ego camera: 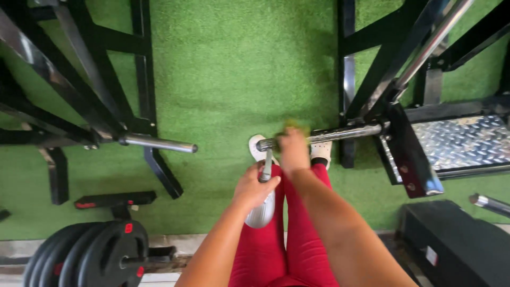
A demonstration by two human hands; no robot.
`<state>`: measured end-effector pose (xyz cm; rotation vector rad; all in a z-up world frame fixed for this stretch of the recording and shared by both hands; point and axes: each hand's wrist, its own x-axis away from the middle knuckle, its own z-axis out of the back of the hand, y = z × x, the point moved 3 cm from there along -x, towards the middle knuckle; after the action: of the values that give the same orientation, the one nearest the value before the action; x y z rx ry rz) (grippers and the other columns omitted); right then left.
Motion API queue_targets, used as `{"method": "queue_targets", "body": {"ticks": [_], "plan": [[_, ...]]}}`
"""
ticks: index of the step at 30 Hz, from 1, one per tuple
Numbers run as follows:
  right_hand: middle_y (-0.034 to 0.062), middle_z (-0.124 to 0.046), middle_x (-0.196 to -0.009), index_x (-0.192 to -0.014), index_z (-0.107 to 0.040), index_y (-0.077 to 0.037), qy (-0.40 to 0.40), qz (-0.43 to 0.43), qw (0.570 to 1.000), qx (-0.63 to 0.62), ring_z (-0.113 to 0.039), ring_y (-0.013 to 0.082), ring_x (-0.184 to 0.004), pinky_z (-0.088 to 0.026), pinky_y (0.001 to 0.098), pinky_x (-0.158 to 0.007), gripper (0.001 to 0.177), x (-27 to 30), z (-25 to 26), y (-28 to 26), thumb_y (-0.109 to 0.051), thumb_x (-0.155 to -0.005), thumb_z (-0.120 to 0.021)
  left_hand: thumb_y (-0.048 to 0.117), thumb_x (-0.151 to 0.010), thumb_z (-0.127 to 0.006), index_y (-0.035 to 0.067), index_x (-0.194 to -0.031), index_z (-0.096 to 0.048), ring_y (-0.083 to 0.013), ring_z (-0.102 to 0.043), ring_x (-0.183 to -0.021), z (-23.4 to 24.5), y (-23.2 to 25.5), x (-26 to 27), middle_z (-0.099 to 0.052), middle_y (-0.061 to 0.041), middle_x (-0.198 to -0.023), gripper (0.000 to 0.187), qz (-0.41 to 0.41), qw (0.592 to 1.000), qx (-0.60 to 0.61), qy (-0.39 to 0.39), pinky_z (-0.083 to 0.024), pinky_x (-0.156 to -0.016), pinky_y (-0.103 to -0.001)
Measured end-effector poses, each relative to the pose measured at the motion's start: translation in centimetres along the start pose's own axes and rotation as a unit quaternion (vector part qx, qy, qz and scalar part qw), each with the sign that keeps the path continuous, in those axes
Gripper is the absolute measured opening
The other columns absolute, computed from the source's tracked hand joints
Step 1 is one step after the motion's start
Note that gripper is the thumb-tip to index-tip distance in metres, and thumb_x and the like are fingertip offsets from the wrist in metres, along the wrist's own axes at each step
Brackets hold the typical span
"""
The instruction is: Cleaning gym equipment with a spray bottle and cloth.
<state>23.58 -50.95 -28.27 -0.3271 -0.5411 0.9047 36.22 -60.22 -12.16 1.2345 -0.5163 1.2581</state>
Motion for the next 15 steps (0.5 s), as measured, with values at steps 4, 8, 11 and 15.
{"method": "queue_targets", "body": {"ticks": [4, 8, 11, 15], "plan": [[0.0196, -0.054, -0.143, -0.100, -0.072, -0.010, -0.062, 0.062, 0.995, -0.055, -0.046, 0.0416, -0.137, -0.035, 0.0498, -0.116, 0.021, -1.5, -2.4, -6.7, -0.014, -0.086, -0.057, 0.044, -0.076, -0.079, 0.008, -0.136, -0.058, -0.0317, -0.064, -0.121, 1.9, -2.0, -0.8, -0.066, -0.017, -0.132, 0.073, -0.011, 0.999, -0.027, 0.025, -0.051, -0.101, -0.041], [0.0187, -0.054, -0.143, -0.113, -0.070, -0.012, -0.152, 0.178, 0.972, 0.025, -0.047, 0.0431, -0.135, -0.038, 0.0486, -0.111, 0.034, -0.4, 0.0, -4.9, -0.019, -0.081, -0.060, 0.044, -0.077, -0.075, 0.010, -0.134, -0.060, -0.0294, -0.070, -0.116, 2.4, -2.2, -0.1, -0.072, -0.014, -0.127, 0.069, -0.045, 0.999, 0.007, 0.023, -0.054, -0.101, -0.039], [0.0190, -0.058, -0.135, -0.119, -0.068, -0.015, -0.109, 0.123, 0.985, 0.048, -0.054, 0.0390, -0.129, -0.046, 0.0457, -0.106, 0.033, -0.2, 4.3, 1.9, -0.012, -0.088, -0.056, 0.043, -0.076, -0.077, 0.011, -0.135, -0.060, -0.0299, -0.068, -0.118, 2.0, -1.1, 0.3, -0.070, -0.014, -0.129, 0.070, -0.050, 0.998, -0.005, 0.025, -0.052, -0.101, -0.040], [0.0200, -0.060, -0.134, -0.137, -0.058, -0.010, -0.048, -0.311, 0.946, -0.079, -0.058, 0.0427, -0.121, -0.047, 0.0528, -0.100, 0.038, 1.4, 11.8, 12.3, -0.035, -0.108, -0.057, 0.043, -0.077, -0.079, 0.010, -0.135, -0.060, -0.0313, -0.065, -0.121, -0.6, -0.4, 1.0, -0.066, -0.016, -0.133, 0.069, -0.058, 0.998, -0.034, 0.015, -0.051, -0.102, -0.041]]}}
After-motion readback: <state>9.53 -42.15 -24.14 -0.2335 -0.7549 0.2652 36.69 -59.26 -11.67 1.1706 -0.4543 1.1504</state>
